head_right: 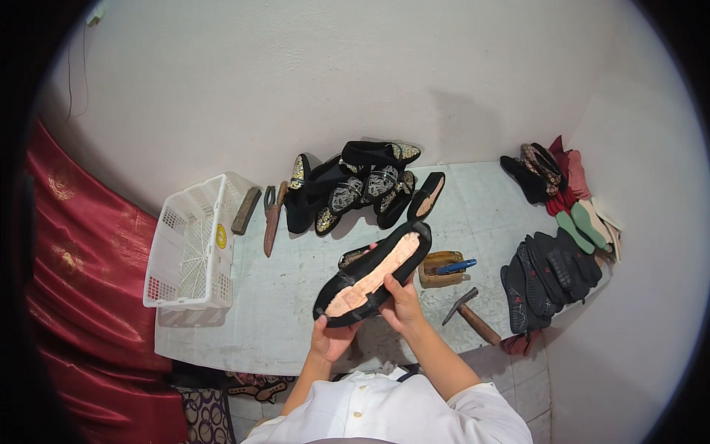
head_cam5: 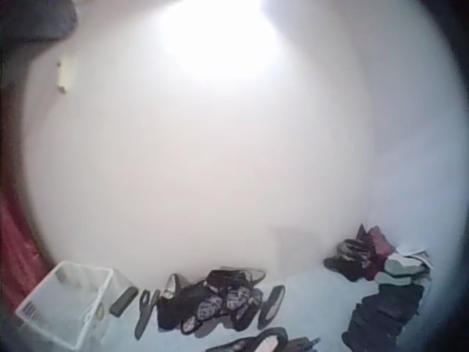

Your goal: The person holds and turns a shoe, picks up a detached rubber sole, and applies adhesive across the sole using a brush dipped into a container.

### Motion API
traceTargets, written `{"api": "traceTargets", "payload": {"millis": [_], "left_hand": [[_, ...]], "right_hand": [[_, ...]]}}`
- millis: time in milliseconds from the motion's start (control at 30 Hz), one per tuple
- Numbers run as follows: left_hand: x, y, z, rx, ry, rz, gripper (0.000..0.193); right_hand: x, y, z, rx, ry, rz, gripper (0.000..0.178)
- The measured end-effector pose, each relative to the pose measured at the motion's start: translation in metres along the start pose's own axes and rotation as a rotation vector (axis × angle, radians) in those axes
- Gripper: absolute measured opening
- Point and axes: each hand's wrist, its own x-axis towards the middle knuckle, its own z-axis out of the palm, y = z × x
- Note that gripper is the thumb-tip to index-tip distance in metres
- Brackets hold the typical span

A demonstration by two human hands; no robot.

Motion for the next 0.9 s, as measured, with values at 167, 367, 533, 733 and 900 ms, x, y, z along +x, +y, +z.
{"api": "traceTargets", "payload": {"millis": [167, 367, 533, 733, 900], "left_hand": [[-0.002, 0.024, -0.018, -0.164, 0.08, 0.193, 0.044], [-0.007, 0.038, -0.011, -0.024, 0.311, 0.254, 0.038], [-0.014, 0.034, -0.018, 0.044, 0.264, 0.247, 0.054], [-0.008, 0.039, 0.008, -0.187, 0.255, 0.172, 0.071], [-0.009, 0.048, -0.008, -0.165, 0.165, 0.028, 0.08]], "right_hand": [[0.01, -0.014, -0.038, 0.29, 0.009, 0.082, 0.067], [0.01, -0.029, -0.044, -0.221, 0.04, 0.28, 0.025], [0.014, -0.021, -0.053, -0.266, 0.244, 0.334, 0.02], [0.028, 0.008, -0.085, -0.245, 0.373, 0.45, 0.018], [0.018, 0.026, -0.083, -0.188, 0.372, 0.535, 0.022]]}}
